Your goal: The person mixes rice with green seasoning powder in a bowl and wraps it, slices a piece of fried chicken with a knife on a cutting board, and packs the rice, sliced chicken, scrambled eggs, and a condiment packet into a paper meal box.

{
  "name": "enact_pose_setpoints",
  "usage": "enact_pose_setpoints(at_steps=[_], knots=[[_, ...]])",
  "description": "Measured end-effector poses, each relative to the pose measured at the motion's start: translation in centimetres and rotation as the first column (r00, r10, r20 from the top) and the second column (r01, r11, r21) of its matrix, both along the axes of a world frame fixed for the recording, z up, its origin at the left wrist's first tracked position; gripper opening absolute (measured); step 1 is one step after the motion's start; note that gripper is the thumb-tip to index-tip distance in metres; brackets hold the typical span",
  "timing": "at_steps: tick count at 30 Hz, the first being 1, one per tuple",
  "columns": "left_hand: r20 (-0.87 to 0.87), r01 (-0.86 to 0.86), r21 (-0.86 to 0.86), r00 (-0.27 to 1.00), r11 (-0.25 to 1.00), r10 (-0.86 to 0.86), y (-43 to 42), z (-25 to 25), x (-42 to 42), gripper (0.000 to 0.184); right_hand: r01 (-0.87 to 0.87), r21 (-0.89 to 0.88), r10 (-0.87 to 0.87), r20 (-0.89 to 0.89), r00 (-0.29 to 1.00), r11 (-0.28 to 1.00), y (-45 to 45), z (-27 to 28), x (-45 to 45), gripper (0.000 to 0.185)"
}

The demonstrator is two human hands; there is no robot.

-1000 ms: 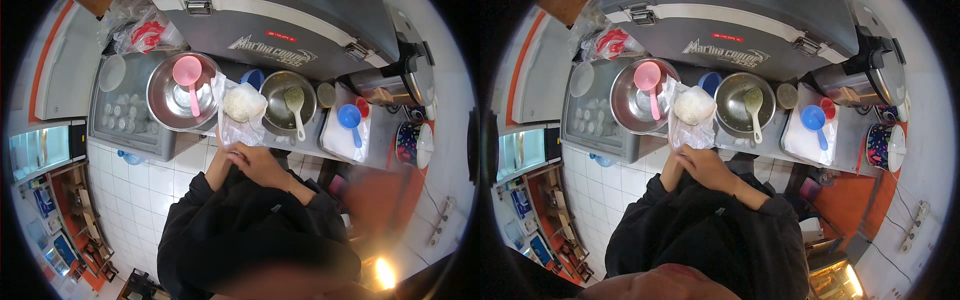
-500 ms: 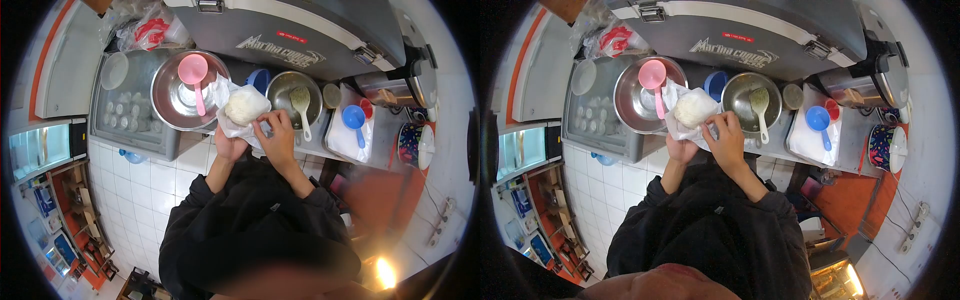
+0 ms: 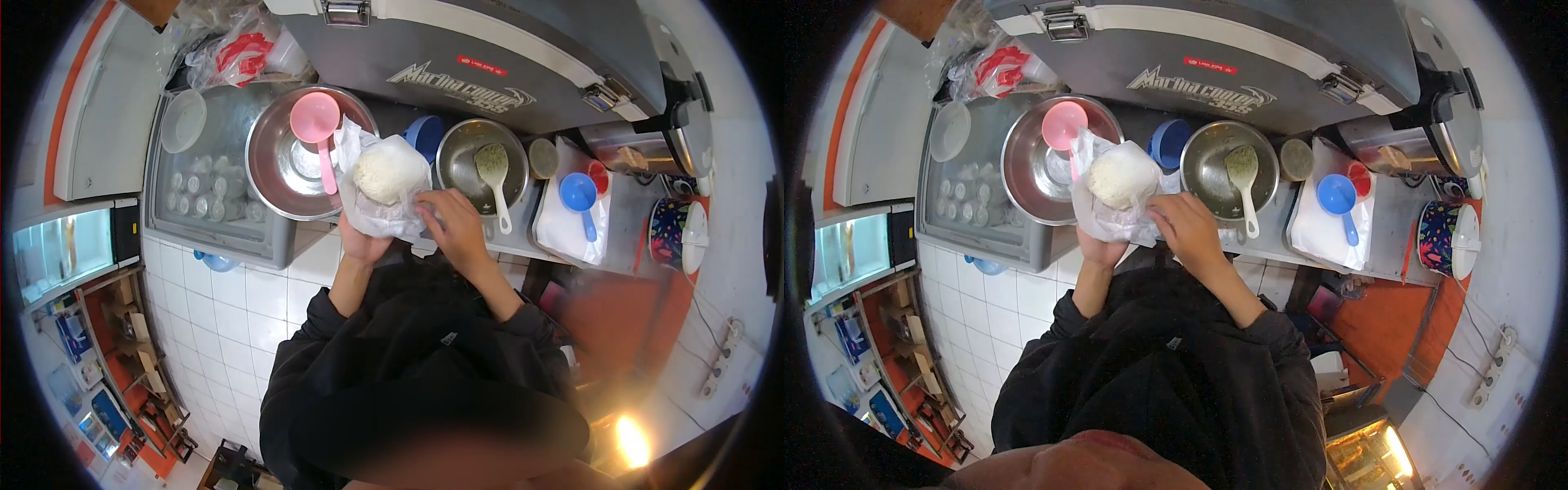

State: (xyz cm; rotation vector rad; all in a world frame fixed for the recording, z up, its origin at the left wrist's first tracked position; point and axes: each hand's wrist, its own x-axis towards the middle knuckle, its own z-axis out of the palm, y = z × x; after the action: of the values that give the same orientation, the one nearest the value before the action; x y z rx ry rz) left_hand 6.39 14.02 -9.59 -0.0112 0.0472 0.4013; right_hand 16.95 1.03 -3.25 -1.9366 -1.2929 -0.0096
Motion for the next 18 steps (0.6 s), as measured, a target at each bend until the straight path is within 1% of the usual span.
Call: enact_pose_setpoints(at_steps=[1, 2, 3, 5, 7, 8, 9, 10, 11, 12, 13, 14, 15, 17, 18], knots=[[0.001, -0.001, 0.000, 1.000, 1.000, 0.001, 0.1, 0.5, 0.1, 0.057, 0.064, -0.036, -0.070, -0.216, 0.974, 0.997, -0.2, 0.0, -0.1, 0.021], [-0.005, 0.017, 0.025, 1.000, 1.000, -0.017, 0.2, 0.8, 0.2, 0.057, 0.116, -0.087, -0.142, -0.421, 0.896, 0.989, -0.2, 0.0, -0.2, 0.023], [-0.016, 0.036, 0.050, 0.999, 0.998, -0.035, 0.1, 1.0, 0.0, 0.058, 0.113, -0.088, -0.140, -0.426, 0.894, 0.990, -0.1, 0.3, -0.3, 0.023], [-0.016, 0.038, 0.041, 0.999, 0.998, -0.037, -0.4, 0.9, -0.2, 0.058, 0.174, -0.038, -0.175, -0.380, 0.908, 0.984, 0.6, 1.6, -0.6, 0.022], [-0.007, 0.041, 0.035, 0.999, 0.999, -0.041, -0.5, 0.7, -0.1, 0.058, 0.212, -0.038, -0.210, -0.387, 0.898, 0.976, 0.8, 1.3, -0.8, 0.022], [-0.001, 0.043, 0.063, 0.999, 0.997, -0.043, -0.5, 0.6, 0.1, 0.059, 0.247, -0.043, -0.244, -0.391, 0.888, 0.968, 0.9, 1.1, -0.8, 0.022], [0.004, 0.044, 0.089, 0.999, 0.995, -0.045, -0.5, 0.4, 0.1, 0.061, 0.246, -0.042, -0.243, -0.391, 0.888, 0.968, 0.7, 0.6, -0.7, 0.022], [0.004, 0.044, 0.089, 0.999, 0.995, -0.044, -0.4, 0.0, 0.0, 0.061, 0.223, -0.031, -0.223, -0.272, 0.936, 0.974, 0.5, 0.1, -0.5, 0.021], [-0.071, 0.039, 0.062, 0.997, 0.997, -0.034, -0.2, -0.4, -0.2, 0.060, 0.200, -0.022, -0.200, -0.149, 0.968, 0.980, 0.2, 0.0, -0.2, 0.019], [-0.146, 0.032, 0.036, 0.989, 0.999, -0.027, 0.0, -0.8, -0.5, 0.060, 0.200, -0.022, -0.201, -0.150, 0.968, 0.980, -0.3, 0.2, 0.0, 0.019], [-0.146, 0.033, 0.037, 0.989, 0.999, -0.027, 0.3, -0.8, -0.6, 0.060, 0.266, 0.013, -0.236, -0.423, 0.875, 0.964, -0.6, 1.2, 0.4, 0.017], [-0.251, 0.046, 0.144, 0.968, 0.988, -0.008, 0.7, -0.8, -0.6, 0.060, 0.336, 0.026, -0.236, -0.662, 0.711, 0.941, -1.0, 1.8, 0.7, 0.014], [-0.350, 0.068, 0.248, 0.936, 0.966, 0.024, 0.9, -0.7, -0.7, 0.059, 0.333, 0.026, -0.233, -0.663, 0.712, 0.942, -1.4, 1.6, 1.7, 0.014], [-0.349, 0.056, 0.216, 0.937, 0.975, 0.024, 0.8, -0.4, -0.8, 0.060, 0.399, -0.051, -0.268, -0.818, 0.509, 0.916, -1.4, 1.4, 3.9, 0.011], [-0.349, 0.045, 0.181, 0.937, 0.982, 0.022, 0.8, -0.2, -0.8, 0.060, 0.396, -0.048, -0.265, -0.816, 0.513, 0.917, -1.1, 1.4, 3.8, 0.011]])
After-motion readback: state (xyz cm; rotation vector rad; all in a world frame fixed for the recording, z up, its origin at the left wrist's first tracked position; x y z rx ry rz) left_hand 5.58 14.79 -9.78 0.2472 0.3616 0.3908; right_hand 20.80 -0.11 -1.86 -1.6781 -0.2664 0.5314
